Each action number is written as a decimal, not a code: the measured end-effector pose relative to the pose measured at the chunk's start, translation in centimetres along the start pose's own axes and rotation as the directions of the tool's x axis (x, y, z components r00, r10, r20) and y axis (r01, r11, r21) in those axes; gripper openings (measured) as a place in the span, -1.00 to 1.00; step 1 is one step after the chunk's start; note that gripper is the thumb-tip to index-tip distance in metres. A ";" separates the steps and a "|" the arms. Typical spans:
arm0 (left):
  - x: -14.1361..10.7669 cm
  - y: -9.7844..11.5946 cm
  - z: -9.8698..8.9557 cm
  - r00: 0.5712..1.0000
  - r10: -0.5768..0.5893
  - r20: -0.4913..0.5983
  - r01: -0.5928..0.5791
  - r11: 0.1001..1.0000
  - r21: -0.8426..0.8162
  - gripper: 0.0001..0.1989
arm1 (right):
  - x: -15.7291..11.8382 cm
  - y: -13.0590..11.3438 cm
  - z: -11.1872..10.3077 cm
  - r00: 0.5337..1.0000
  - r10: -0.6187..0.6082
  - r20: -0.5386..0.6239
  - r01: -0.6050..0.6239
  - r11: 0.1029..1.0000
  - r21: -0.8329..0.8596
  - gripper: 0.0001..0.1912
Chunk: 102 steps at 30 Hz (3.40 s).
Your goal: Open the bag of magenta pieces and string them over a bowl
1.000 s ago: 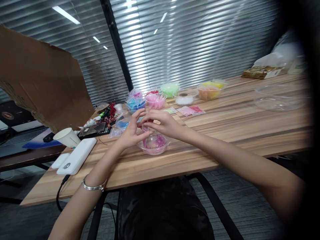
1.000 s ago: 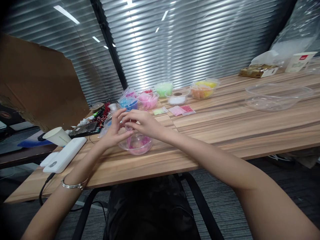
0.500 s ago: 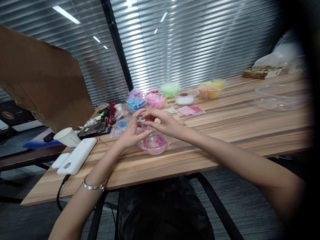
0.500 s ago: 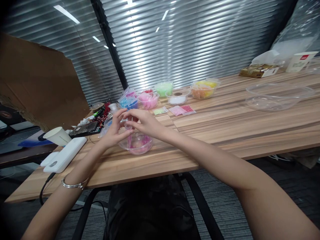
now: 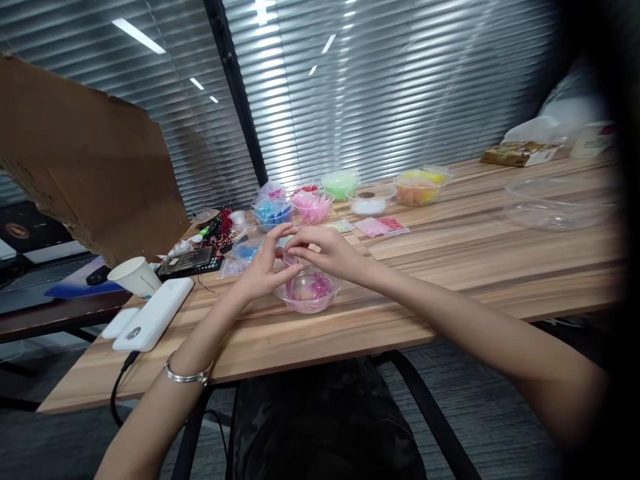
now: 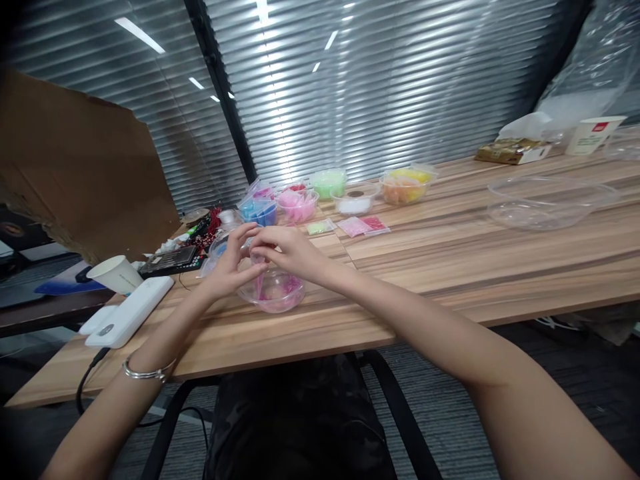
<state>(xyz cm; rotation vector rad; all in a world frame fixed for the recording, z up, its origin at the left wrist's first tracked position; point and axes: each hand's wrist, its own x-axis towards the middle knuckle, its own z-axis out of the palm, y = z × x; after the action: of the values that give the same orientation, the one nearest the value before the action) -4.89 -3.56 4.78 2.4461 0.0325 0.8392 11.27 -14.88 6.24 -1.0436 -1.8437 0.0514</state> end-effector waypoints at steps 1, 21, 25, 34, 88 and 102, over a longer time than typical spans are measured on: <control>0.0 0.0 0.0 1.000 -0.009 0.002 0.009 1.000 0.012 -0.26 | 0.0 0.1 0.0 1.000 -0.004 -0.004 0.004 1.000 0.005 -0.85; 0.2 0.6 -0.1 0.997 0.055 -0.060 -0.045 0.985 0.164 -0.48 | -0.1 0.5 0.0 0.953 0.268 0.140 -0.240 0.952 -0.189 -0.84; 0.4 0.9 -0.1 0.996 0.060 -0.070 -0.047 0.984 0.172 -0.52 | -0.2 0.2 -0.5 0.818 0.252 0.517 -0.156 0.963 -0.221 -0.85; 0.4 0.8 0.2 0.996 0.068 -0.064 -0.058 0.989 0.137 -0.54 | 0.0 0.5 -0.4 0.650 0.097 0.754 0.059 0.982 -0.177 -0.73; 0.3 0.7 0.2 0.999 0.045 -0.019 -0.042 0.987 0.154 -0.56 | -0.3 0.3 -0.2 0.829 0.223 0.512 -0.091 0.958 -0.270 -0.91; 0.3 0.3 0.0 0.997 0.067 -0.045 -0.061 0.991 0.123 -0.53 | 0.2 0.6 0.1 0.993 0.119 -0.001 -0.119 0.990 -0.077 -0.92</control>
<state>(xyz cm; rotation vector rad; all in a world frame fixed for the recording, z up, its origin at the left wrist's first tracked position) -4.68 -3.79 5.07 2.5518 0.0240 0.9506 11.57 -14.32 6.02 -1.2072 -1.7975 0.0539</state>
